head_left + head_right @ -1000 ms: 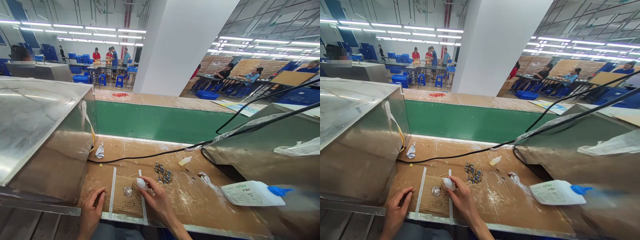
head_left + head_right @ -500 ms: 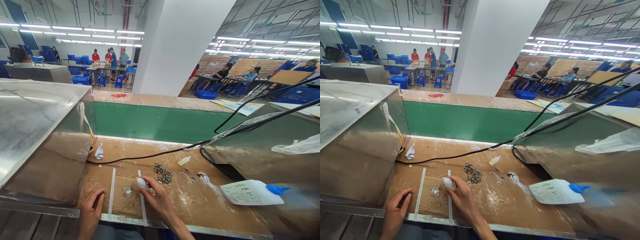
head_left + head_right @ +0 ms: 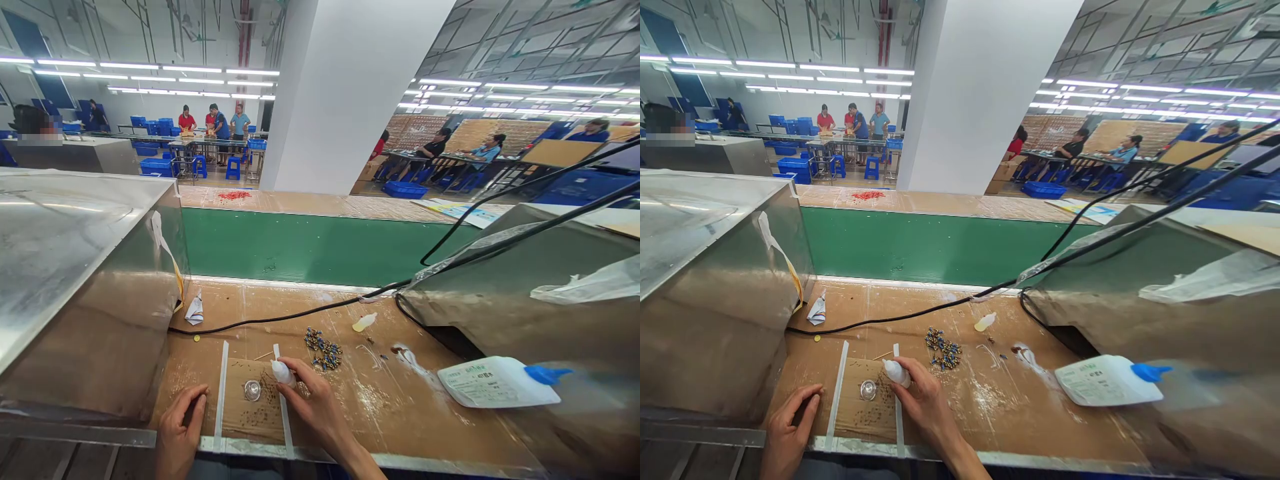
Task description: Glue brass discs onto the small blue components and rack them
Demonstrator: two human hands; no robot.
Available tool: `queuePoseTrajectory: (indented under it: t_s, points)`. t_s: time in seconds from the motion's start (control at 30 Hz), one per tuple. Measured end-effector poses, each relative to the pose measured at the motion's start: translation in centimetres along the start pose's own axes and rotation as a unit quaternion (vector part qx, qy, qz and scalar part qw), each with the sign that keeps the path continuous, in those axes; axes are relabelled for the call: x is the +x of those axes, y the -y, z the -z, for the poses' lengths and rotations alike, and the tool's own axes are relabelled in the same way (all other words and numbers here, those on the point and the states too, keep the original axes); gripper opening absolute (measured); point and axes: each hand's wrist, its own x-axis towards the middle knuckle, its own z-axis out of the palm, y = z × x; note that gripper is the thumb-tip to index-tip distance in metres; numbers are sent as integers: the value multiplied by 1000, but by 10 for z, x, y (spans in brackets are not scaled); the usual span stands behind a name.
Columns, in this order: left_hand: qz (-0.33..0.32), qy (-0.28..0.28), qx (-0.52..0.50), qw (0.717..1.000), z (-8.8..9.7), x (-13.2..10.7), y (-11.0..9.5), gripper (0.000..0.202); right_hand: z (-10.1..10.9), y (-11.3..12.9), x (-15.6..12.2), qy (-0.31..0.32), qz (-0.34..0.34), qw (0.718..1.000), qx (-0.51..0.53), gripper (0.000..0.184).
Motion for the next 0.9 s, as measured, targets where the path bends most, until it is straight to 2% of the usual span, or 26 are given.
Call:
queuePoseTrajectory:
  t_s: [0.5, 0.73, 0.9]
  points:
    - [5, 3, 4, 1000, 2, 1, -2, 38, 0, 5, -1, 19, -20, 1000, -2, 34]
    - [24, 4, -5, 1000, 1, 1, -4, 46, 2, 2, 1, 14, -17, 1000, -6, 36]
    - [9, 0, -1, 1000, 0, 1, -3, 41, 4, 6, 5, 19, -7, 1000, -9, 34]
